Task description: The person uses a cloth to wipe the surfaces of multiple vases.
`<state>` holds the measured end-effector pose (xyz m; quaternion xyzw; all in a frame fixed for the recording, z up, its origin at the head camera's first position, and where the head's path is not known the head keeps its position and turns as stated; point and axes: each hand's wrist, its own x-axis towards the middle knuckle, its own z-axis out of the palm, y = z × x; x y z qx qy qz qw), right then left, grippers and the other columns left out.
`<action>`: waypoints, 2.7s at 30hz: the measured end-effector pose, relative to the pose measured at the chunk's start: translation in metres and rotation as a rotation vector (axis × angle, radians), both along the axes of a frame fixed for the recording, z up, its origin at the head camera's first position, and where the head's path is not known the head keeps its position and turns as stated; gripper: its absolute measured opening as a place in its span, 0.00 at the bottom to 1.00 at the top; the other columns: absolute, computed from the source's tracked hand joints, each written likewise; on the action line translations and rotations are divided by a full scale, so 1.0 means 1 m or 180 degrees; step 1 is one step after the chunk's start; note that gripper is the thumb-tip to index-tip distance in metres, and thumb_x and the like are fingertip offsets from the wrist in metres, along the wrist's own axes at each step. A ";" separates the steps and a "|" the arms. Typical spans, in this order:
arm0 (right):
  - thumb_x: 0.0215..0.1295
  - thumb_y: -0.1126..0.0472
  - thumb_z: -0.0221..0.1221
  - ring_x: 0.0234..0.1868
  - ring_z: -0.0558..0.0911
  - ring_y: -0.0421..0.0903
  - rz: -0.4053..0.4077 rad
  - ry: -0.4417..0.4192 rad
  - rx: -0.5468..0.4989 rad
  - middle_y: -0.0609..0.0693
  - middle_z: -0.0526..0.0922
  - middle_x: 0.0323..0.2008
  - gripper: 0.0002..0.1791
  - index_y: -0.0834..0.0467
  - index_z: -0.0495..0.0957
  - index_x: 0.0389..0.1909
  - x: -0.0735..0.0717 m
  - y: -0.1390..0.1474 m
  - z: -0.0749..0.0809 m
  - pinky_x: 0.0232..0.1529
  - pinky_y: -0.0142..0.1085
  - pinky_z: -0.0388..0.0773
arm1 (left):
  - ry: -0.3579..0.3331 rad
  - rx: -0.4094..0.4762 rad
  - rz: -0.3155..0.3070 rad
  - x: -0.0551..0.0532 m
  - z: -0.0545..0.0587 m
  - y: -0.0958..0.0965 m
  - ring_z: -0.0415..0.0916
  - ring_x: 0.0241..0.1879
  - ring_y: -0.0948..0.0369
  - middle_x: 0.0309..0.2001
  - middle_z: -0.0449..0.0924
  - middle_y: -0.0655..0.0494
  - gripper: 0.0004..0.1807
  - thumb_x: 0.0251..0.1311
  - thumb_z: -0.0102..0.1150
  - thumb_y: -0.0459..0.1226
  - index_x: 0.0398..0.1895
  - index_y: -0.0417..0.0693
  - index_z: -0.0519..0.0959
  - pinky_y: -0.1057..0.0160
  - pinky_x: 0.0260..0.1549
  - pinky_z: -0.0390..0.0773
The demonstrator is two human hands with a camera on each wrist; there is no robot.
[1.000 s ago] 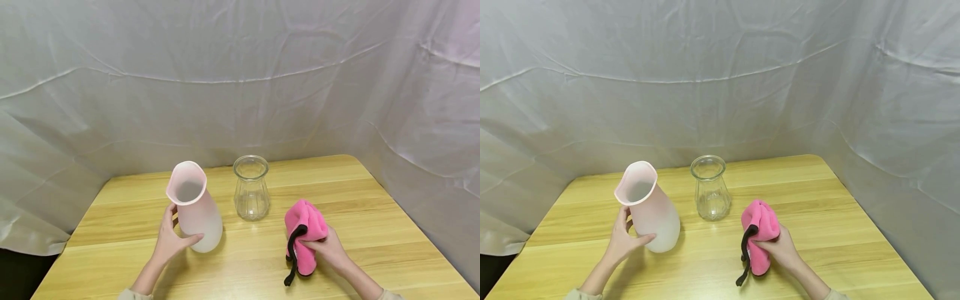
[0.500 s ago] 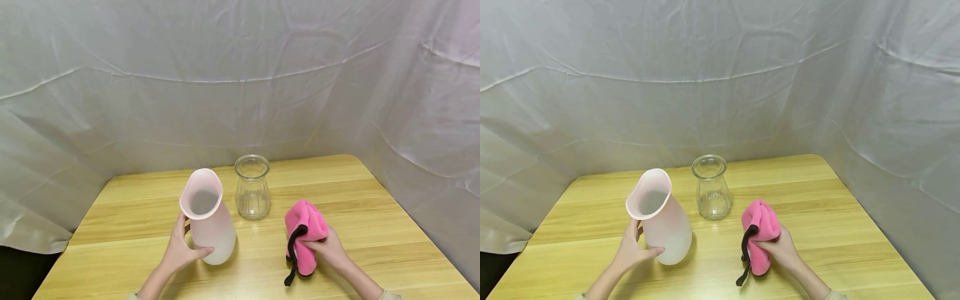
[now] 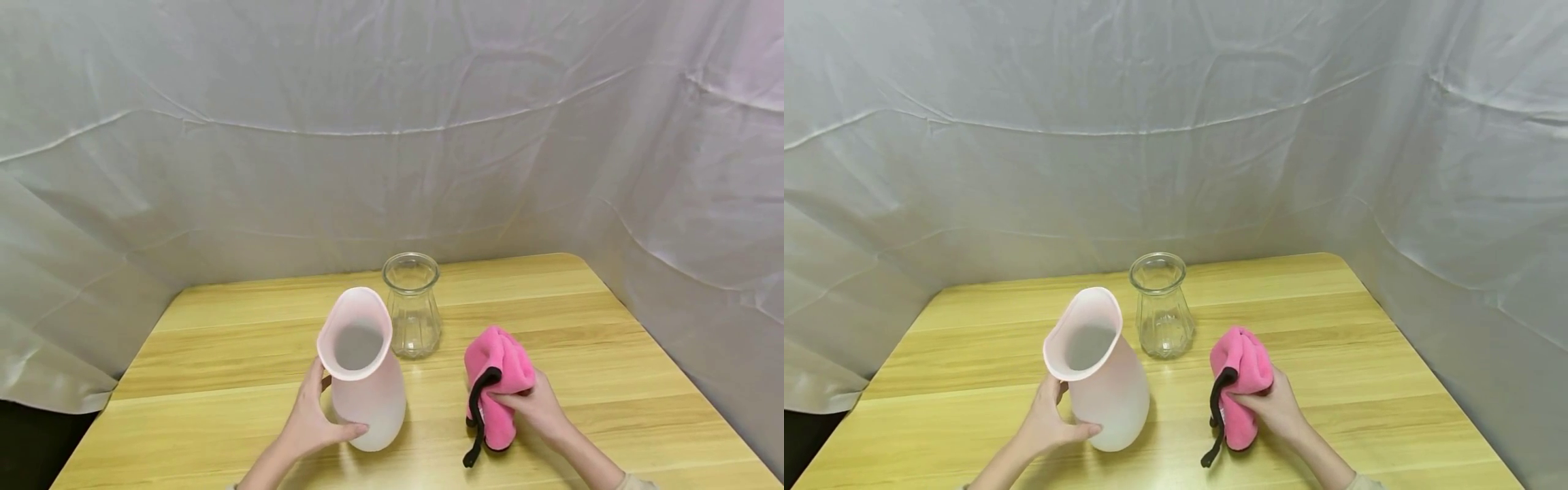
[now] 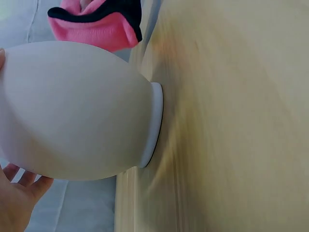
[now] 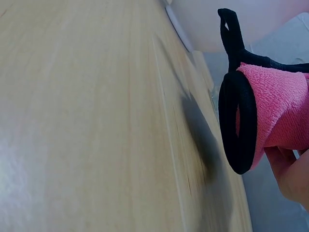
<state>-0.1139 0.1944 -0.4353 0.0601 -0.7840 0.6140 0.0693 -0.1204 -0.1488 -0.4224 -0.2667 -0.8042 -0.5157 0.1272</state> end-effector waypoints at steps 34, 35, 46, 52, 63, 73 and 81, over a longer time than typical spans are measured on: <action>0.44 0.72 0.66 0.37 0.78 0.34 0.0182 0.0033 -0.0017 0.37 0.79 0.35 0.24 0.70 0.71 0.45 0.002 -0.013 -0.004 0.39 0.28 0.78 | -0.0039 0.0135 -0.0335 0.007 -0.002 0.007 0.62 0.58 0.60 0.59 0.65 0.52 0.57 0.28 0.77 0.43 0.67 0.48 0.54 0.53 0.53 0.72; 0.44 0.71 0.66 0.37 0.78 0.34 0.0210 0.0045 -0.0011 0.37 0.79 0.36 0.25 0.70 0.70 0.45 0.002 -0.015 -0.004 0.39 0.28 0.78 | -0.0045 0.0139 -0.0325 0.007 -0.003 0.006 0.62 0.58 0.60 0.59 0.65 0.52 0.57 0.28 0.77 0.42 0.66 0.48 0.55 0.54 0.54 0.72; 0.45 0.71 0.66 0.37 0.77 0.36 0.0494 -0.0098 -0.0204 0.46 0.78 0.38 0.26 0.71 0.69 0.47 0.003 -0.033 -0.007 0.40 0.30 0.79 | -0.0085 0.0226 -0.0387 0.006 -0.009 0.001 0.61 0.60 0.61 0.59 0.65 0.52 0.51 0.30 0.75 0.40 0.64 0.47 0.59 0.55 0.55 0.71; 0.47 0.71 0.65 0.38 0.78 0.37 0.0792 -0.0016 -0.0416 0.41 0.79 0.37 0.25 0.73 0.68 0.46 0.004 -0.044 -0.010 0.41 0.31 0.79 | -0.0062 0.0231 -0.0427 0.005 -0.009 -0.001 0.60 0.61 0.61 0.60 0.65 0.51 0.50 0.31 0.75 0.40 0.64 0.47 0.60 0.53 0.54 0.71; 0.45 0.70 0.66 0.41 0.78 0.37 0.0953 0.0068 -0.0468 0.41 0.78 0.40 0.29 0.73 0.67 0.50 0.004 -0.059 -0.017 0.44 0.32 0.78 | -0.0133 0.0312 -0.0504 0.004 -0.008 -0.001 0.60 0.61 0.61 0.60 0.65 0.51 0.50 0.31 0.74 0.38 0.64 0.47 0.59 0.55 0.54 0.72; 0.44 0.71 0.66 0.41 0.78 0.38 0.0814 0.0049 -0.0564 0.43 0.79 0.40 0.31 0.72 0.66 0.52 0.008 -0.070 -0.018 0.45 0.32 0.78 | -0.0234 0.0437 -0.0586 0.003 -0.009 -0.001 0.62 0.58 0.61 0.60 0.65 0.49 0.52 0.31 0.74 0.36 0.65 0.47 0.58 0.55 0.52 0.74; 0.38 0.71 0.68 0.39 0.78 0.38 0.0359 -0.0088 -0.0389 0.53 0.79 0.41 0.31 0.68 0.70 0.49 0.011 -0.076 -0.018 0.44 0.32 0.78 | -0.0256 0.0446 -0.0594 0.003 -0.009 -0.001 0.63 0.57 0.61 0.60 0.65 0.50 0.52 0.31 0.74 0.36 0.65 0.47 0.58 0.56 0.52 0.74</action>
